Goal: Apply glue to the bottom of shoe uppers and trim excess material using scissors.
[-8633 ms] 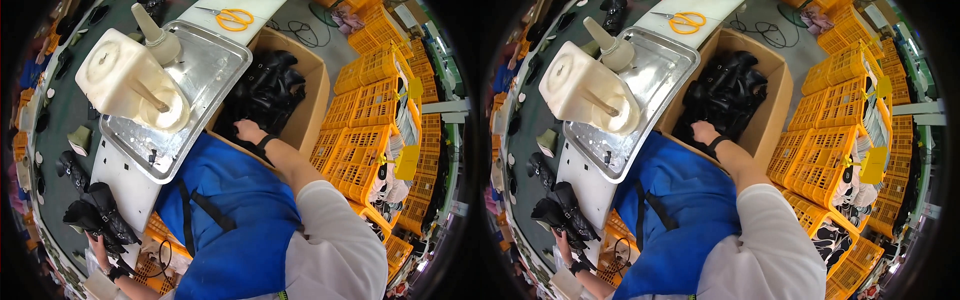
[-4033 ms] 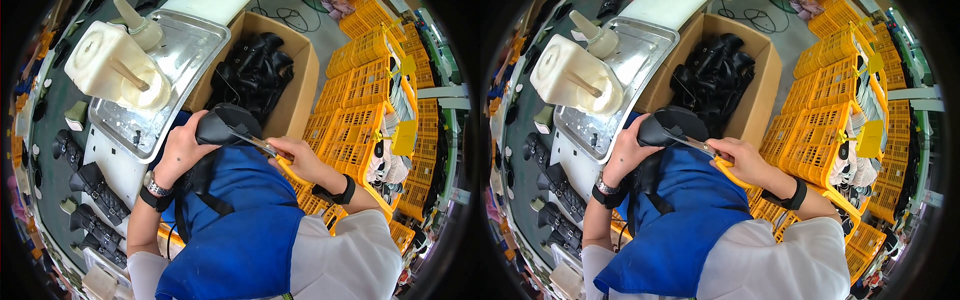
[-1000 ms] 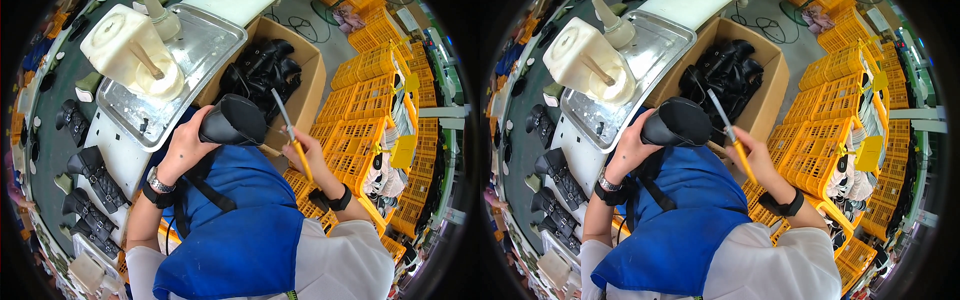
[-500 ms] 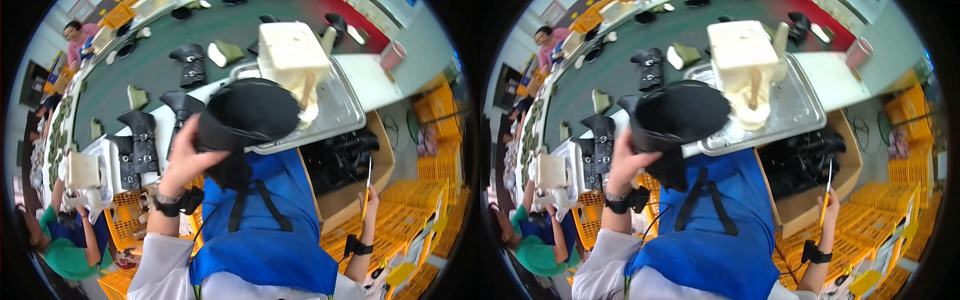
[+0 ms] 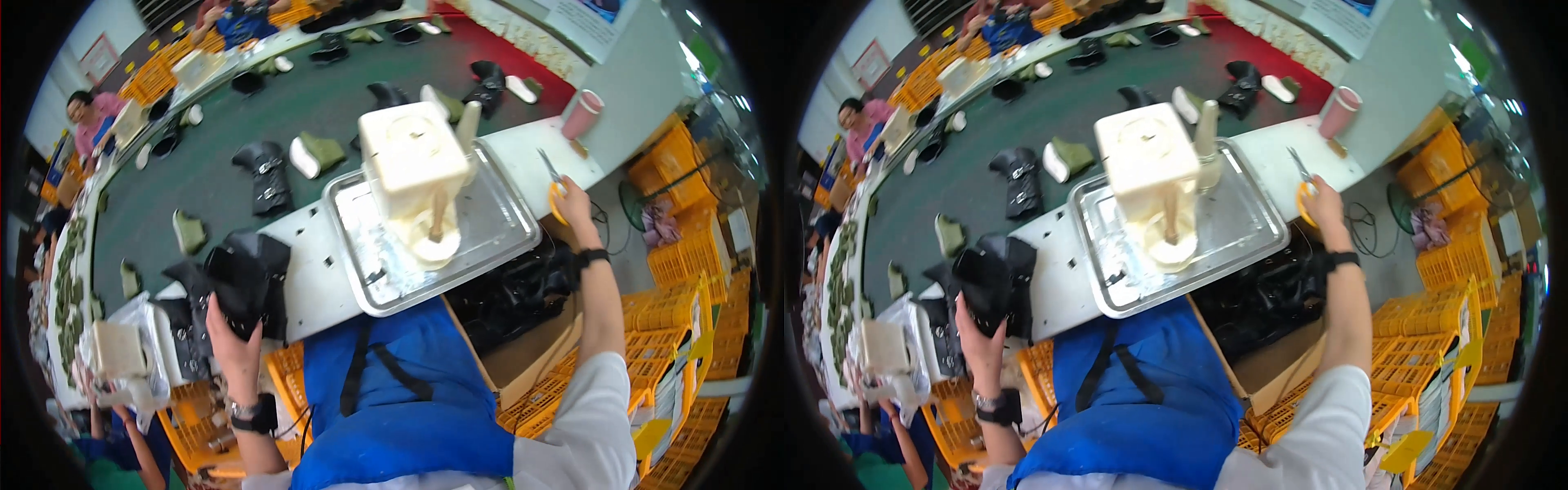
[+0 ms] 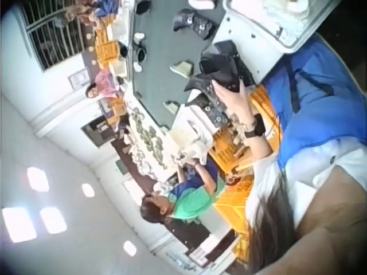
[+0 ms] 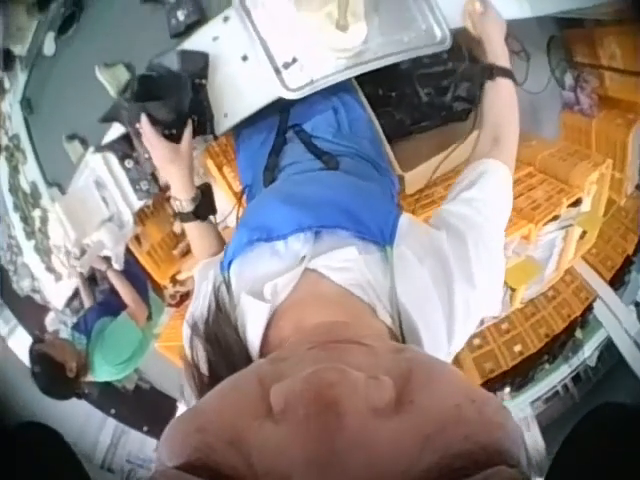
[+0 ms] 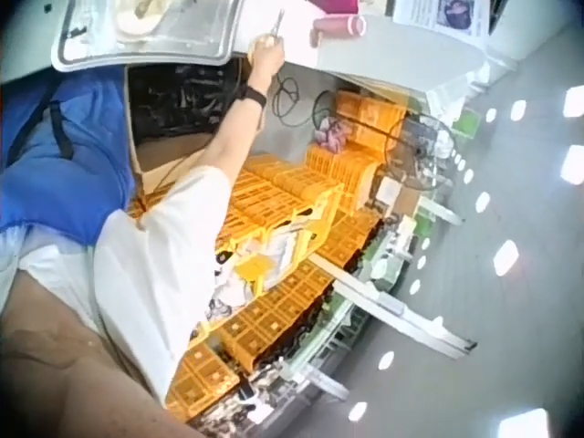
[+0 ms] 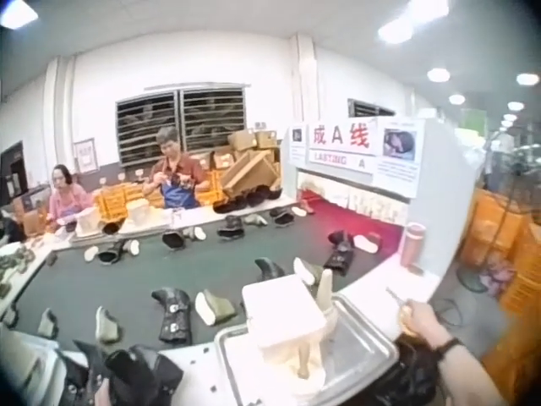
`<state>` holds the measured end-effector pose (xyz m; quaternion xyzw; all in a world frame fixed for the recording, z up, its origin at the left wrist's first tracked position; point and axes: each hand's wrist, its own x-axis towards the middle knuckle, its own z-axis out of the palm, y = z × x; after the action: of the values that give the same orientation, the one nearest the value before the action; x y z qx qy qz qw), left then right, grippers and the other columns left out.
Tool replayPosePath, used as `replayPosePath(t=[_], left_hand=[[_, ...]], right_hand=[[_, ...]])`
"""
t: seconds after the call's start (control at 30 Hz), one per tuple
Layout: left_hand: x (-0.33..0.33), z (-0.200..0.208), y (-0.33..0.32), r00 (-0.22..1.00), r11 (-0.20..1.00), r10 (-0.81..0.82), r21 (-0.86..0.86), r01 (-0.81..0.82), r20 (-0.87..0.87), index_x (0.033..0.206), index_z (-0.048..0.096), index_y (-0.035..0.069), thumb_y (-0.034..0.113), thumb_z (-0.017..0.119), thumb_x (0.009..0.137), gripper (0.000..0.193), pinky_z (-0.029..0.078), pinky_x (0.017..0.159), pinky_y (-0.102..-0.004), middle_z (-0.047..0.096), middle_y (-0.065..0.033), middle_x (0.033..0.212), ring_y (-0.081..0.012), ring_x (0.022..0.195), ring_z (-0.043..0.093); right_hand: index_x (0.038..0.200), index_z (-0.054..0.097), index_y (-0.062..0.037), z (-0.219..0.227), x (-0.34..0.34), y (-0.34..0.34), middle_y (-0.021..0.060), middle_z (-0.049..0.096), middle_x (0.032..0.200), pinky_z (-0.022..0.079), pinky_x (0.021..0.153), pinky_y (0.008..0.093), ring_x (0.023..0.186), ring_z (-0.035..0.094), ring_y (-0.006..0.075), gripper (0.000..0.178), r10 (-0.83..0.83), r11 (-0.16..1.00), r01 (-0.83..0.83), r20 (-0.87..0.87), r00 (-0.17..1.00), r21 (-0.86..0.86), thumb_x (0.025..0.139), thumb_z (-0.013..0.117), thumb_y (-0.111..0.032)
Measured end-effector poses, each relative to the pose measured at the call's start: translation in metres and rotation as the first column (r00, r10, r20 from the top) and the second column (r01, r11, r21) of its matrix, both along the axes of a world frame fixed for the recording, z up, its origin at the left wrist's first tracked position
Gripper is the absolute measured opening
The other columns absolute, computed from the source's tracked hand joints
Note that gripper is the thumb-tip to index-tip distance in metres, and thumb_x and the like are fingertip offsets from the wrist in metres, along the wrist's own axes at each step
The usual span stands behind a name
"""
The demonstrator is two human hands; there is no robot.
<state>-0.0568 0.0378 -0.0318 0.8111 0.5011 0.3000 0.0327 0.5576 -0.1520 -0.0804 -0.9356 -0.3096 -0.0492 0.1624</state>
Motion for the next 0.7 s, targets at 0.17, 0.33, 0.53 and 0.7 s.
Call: replayPosePath(t=[0.17,0.33,0.53,0.7], left_hand=[[-0.012,-0.01,-0.009,0.995,0.983,0.052,-0.171,-0.067,-0.089,0.136,0.024,0.005,0.011,0.08,0.05,0.103,0.03,0.099,-0.041,0.039,-0.0192,0.126,-0.0355,0.116,0.038],[-0.007,-0.028,-0.005,0.996,0.982,-0.038,-0.185,0.024,-0.075,0.135,0.024,0.004,0.01,0.078,0.051,0.1,0.028,0.099,-0.0436,0.039,-0.0192,0.128,-0.0368,0.118,0.036],[-0.003,0.006,-0.002,0.972,0.96,-0.002,-0.273,0.068,0.233,0.132,0.029,-0.001,0.009,0.074,0.06,0.085,0.04,0.09,-0.0337,0.052,-0.0202,0.114,-0.0311,0.104,0.053],[0.035,0.038,-0.004,0.895,0.886,-0.111,-0.366,0.286,0.432,0.112,0.045,-0.002,0.009,0.078,0.058,0.063,0.045,0.077,-0.0297,0.06,-0.0116,0.097,-0.0199,0.086,0.059]], right_hand=[[0.112,0.056,-0.0168,0.011,-0.006,0.047,0.015,0.064,0.083,0.05,0.07,0.0404,0.079,0.063,0.0296,0.044,0.0,0.971,0.04,0.164,0.987,-0.237,0.074,0.062,-0.038],[0.114,0.054,-0.0144,-0.013,0.002,0.065,0.0166,0.064,0.086,0.049,0.073,0.0409,0.084,0.062,0.0306,0.045,-0.061,0.964,0.064,0.022,0.998,-0.258,0.075,0.06,-0.036],[0.121,0.051,-0.0134,0.014,0.004,0.052,0.0157,0.061,0.103,0.047,0.082,0.0408,0.096,0.058,0.0302,0.045,0.025,0.956,-0.038,-0.047,0.999,-0.291,0.077,0.054,-0.025],[0.109,0.059,-0.0034,0.047,-0.053,0.024,0.0096,0.064,0.077,0.048,0.063,0.0292,0.068,0.061,0.0175,0.032,0.224,0.917,-0.133,-0.21,0.952,0.375,0.081,0.057,-0.019]])
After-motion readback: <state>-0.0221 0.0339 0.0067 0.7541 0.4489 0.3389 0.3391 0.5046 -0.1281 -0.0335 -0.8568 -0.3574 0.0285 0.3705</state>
